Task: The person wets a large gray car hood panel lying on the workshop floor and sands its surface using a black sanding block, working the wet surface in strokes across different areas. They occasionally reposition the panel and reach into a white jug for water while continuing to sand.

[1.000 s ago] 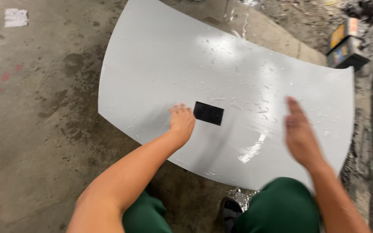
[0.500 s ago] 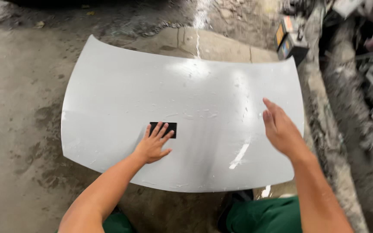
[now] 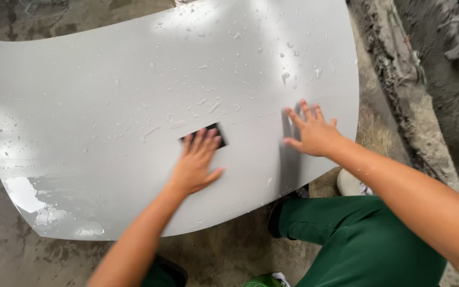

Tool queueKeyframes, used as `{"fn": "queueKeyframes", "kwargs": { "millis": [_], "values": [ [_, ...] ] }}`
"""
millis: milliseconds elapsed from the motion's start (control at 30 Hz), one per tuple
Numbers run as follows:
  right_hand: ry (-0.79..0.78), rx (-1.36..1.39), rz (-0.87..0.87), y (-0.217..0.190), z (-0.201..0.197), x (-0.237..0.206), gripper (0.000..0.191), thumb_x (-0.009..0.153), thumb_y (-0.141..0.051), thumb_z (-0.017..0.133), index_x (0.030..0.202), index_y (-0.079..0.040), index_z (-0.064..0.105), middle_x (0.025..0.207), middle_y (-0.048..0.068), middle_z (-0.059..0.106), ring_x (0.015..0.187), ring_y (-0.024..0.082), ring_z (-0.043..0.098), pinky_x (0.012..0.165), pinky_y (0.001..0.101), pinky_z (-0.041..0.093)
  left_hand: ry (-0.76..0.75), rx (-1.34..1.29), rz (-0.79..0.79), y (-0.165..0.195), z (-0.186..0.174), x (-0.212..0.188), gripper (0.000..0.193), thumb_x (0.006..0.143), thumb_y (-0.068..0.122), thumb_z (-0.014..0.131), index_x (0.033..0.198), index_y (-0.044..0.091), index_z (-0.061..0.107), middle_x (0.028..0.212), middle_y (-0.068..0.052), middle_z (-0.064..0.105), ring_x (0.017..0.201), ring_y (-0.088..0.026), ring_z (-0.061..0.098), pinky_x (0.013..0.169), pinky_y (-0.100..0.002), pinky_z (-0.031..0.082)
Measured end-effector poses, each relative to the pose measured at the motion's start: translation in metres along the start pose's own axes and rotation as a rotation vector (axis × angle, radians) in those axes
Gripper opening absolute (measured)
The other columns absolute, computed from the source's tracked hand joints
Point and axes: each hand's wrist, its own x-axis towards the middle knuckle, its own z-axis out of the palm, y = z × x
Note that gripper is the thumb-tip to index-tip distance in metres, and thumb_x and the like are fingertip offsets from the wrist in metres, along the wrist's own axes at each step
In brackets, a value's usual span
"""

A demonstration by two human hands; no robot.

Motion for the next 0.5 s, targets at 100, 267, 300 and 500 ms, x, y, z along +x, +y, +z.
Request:
{"fn": "queueKeyframes", "kwargs": {
  "millis": [100,267,300,500],
  "values": [
    [-0.066,0.075,0.101,-0.013,0.005,-0.003,0.114,0.073,-0.066,0.073,0.164,-0.045,0.007,0.174,0.010,-0.005,0.156,0.050,0.005,0.113,0.0721,0.027,-0.025,-0.040,-0.027,0.067,0.028,0.071,0.080,0.090,0.060,0.055,0.155,0.014,0.041,0.165,-0.015,0.030,0.154,-0.039,0.020,0.121,-0.065,0.012],
    [0.241,0.096,-0.103,0.007,-0.004,0.007,0.138,0.058,-0.068,0.088,0.167,-0.029,0.012,0.161,0.036,0.014,0.156,0.049,0.009,0.119,0.0704,0.019,0.025,0.044,-0.101,0.132,0.061,0.154,0.075,0.092,0.059,0.051,0.152,0.015,0.046,0.164,-0.006,0.035,0.152,-0.041,0.022,0.117,-0.071,0.016],
    [0.214,0.092,-0.092,0.009,-0.005,0.010,0.139,0.057,-0.067,0.088,0.167,-0.029,0.012,0.160,0.037,0.014,0.156,0.049,0.010,0.119,0.0697,0.019,0.028,0.042,-0.105,0.134,0.066,0.156,0.075,0.091,0.059,0.052,0.152,0.015,0.047,0.164,-0.006,0.035,0.152,-0.041,0.022,0.118,-0.071,0.017],
    [0.108,0.083,0.017,-0.001,-0.010,0.011,0.147,0.049,-0.073,0.088,0.167,-0.032,0.011,0.163,0.038,0.010,0.150,0.058,0.016,0.121,0.0622,0.022,0.018,0.021,-0.049,0.084,0.060,0.090,0.071,0.093,0.056,0.054,0.151,0.016,0.050,0.163,-0.005,0.036,0.153,-0.040,0.024,0.119,-0.070,0.018]
  ]
}}
